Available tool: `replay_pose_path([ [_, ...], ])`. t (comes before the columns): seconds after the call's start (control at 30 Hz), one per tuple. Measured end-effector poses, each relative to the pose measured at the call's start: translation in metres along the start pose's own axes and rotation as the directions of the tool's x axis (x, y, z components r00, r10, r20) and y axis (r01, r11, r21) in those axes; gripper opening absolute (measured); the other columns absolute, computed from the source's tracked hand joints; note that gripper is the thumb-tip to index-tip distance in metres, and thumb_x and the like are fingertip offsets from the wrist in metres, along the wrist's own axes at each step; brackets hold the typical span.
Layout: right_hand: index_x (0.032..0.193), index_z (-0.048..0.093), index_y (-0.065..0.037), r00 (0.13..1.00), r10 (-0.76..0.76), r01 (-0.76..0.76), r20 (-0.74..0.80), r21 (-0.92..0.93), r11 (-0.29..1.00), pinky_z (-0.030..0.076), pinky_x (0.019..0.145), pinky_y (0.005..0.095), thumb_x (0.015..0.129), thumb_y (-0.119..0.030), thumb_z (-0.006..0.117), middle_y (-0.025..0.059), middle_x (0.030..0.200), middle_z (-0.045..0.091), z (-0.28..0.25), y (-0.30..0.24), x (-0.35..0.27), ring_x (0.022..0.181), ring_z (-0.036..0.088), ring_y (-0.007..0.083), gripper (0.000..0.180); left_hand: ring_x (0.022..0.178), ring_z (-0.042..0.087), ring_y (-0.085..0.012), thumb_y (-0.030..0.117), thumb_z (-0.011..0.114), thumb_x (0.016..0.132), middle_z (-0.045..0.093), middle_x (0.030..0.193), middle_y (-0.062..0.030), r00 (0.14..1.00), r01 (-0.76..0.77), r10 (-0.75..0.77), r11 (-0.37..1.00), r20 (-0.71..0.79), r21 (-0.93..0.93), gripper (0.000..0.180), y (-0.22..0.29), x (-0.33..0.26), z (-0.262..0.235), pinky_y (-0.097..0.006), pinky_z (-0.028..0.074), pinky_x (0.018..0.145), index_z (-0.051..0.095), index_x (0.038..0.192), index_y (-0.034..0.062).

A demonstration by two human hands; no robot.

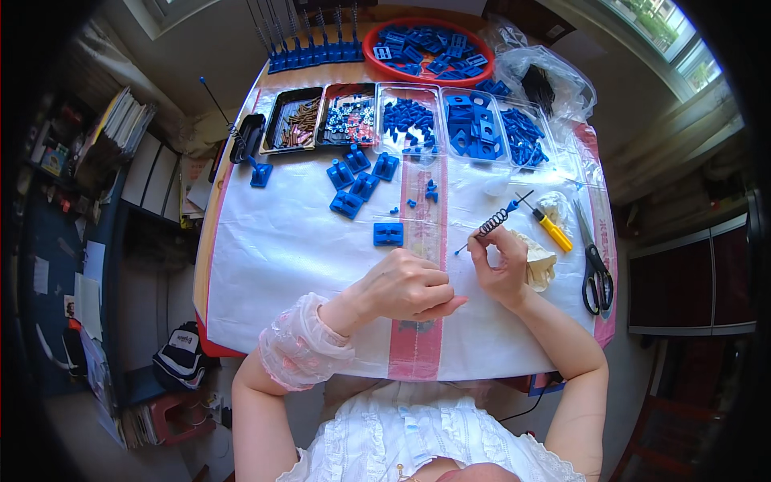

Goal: Assembling electronic light components by gluing parts and attaching a spring-wire element.

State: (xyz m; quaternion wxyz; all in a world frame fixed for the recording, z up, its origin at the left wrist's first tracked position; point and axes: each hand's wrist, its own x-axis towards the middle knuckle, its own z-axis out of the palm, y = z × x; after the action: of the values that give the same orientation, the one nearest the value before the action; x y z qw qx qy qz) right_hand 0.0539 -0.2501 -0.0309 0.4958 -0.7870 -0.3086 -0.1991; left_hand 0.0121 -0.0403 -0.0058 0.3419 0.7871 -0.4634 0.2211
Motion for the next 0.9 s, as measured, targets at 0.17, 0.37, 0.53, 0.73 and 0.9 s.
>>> replay_pose_path([
  [0.17, 0.087, 0.062, -0.002, 1.0, 0.02, -0.02, 0.003, 0.015, 1.0, 0.045, 0.053, 0.0273, 0.083, 0.005, 0.07, 0.0046, 0.067, 0.061, -0.0008, 0.0022, -0.0006, 0.056, 0.059, 0.0128, 0.012, 0.044, 0.053, -0.0203, 0.02, 0.075, 0.087, 0.046, 0.052, -0.0026, 1.0, 0.008, -0.008, 1.0, 0.019, -0.021, 0.045, -0.0003, 0.0023, -0.0027, -0.036, 0.04, 0.041, 0.045, 0.054, 0.0119],
  [0.37, 0.086, 0.062, -0.002, 0.999, 0.034, -0.034, 0.003, 0.023, 0.999, 0.045, 0.053, 0.0273, 0.083, 0.005, 0.07, 0.0046, 0.067, 0.061, -0.0012, 0.0021, -0.0002, 0.056, 0.059, 0.0128, 0.011, 0.043, 0.048, -0.0192, 0.011, 0.076, 0.082, 0.042, 0.052, -0.0031, 1.0, 0.004, -0.004, 0.996, -0.004, -0.089, 0.044, -0.0013, 0.0021, -0.0002, -0.036, 0.034, 0.039, 0.042, 0.053, 0.0106],
  [0.53, 0.084, 0.061, -0.003, 1.0, 0.016, -0.016, 0.005, 0.002, 1.0, 0.043, 0.051, 0.0281, 0.083, 0.004, 0.071, 0.0044, 0.065, 0.06, -0.0029, 0.0026, -0.002, 0.054, 0.058, 0.0136, 0.012, 0.044, 0.049, -0.0204, 0.01, 0.075, 0.082, 0.043, 0.052, -0.0037, 0.999, 0.024, -0.021, 0.993, 0.03, -0.117, 0.043, -0.0008, 0.002, 0.0019, -0.037, 0.036, 0.04, 0.044, 0.053, 0.0102],
  [0.73, 0.082, 0.061, -0.004, 1.0, 0.0, 0.0, 0.001, 0.019, 1.0, 0.042, 0.05, 0.0288, 0.081, 0.005, 0.072, 0.0041, 0.064, 0.058, -0.0005, 0.0015, 0.0008, 0.053, 0.057, 0.0145, 0.015, 0.046, 0.051, -0.0212, 0.011, 0.076, 0.083, 0.044, 0.053, -0.0041, 0.997, 0.056, -0.048, 0.99, 0.068, -0.13, 0.043, -0.0004, 0.0013, 0.0021, -0.038, 0.039, 0.042, 0.044, 0.054, 0.0101],
  [0.9, 0.085, 0.061, -0.002, 1.0, 0.008, -0.008, 0.028, 0.019, 1.0, 0.044, 0.053, 0.0281, 0.081, 0.007, 0.071, 0.0051, 0.068, 0.061, -0.0017, 0.0015, 0.0, 0.056, 0.059, 0.0142, 0.014, 0.046, 0.052, -0.0217, 0.013, 0.076, 0.084, 0.045, 0.054, -0.0043, 0.995, 0.07, -0.06, 0.989, 0.077, -0.131, 0.043, -0.0013, 0.0014, 0.0034, -0.038, 0.04, 0.043, 0.044, 0.054, 0.0101],
])
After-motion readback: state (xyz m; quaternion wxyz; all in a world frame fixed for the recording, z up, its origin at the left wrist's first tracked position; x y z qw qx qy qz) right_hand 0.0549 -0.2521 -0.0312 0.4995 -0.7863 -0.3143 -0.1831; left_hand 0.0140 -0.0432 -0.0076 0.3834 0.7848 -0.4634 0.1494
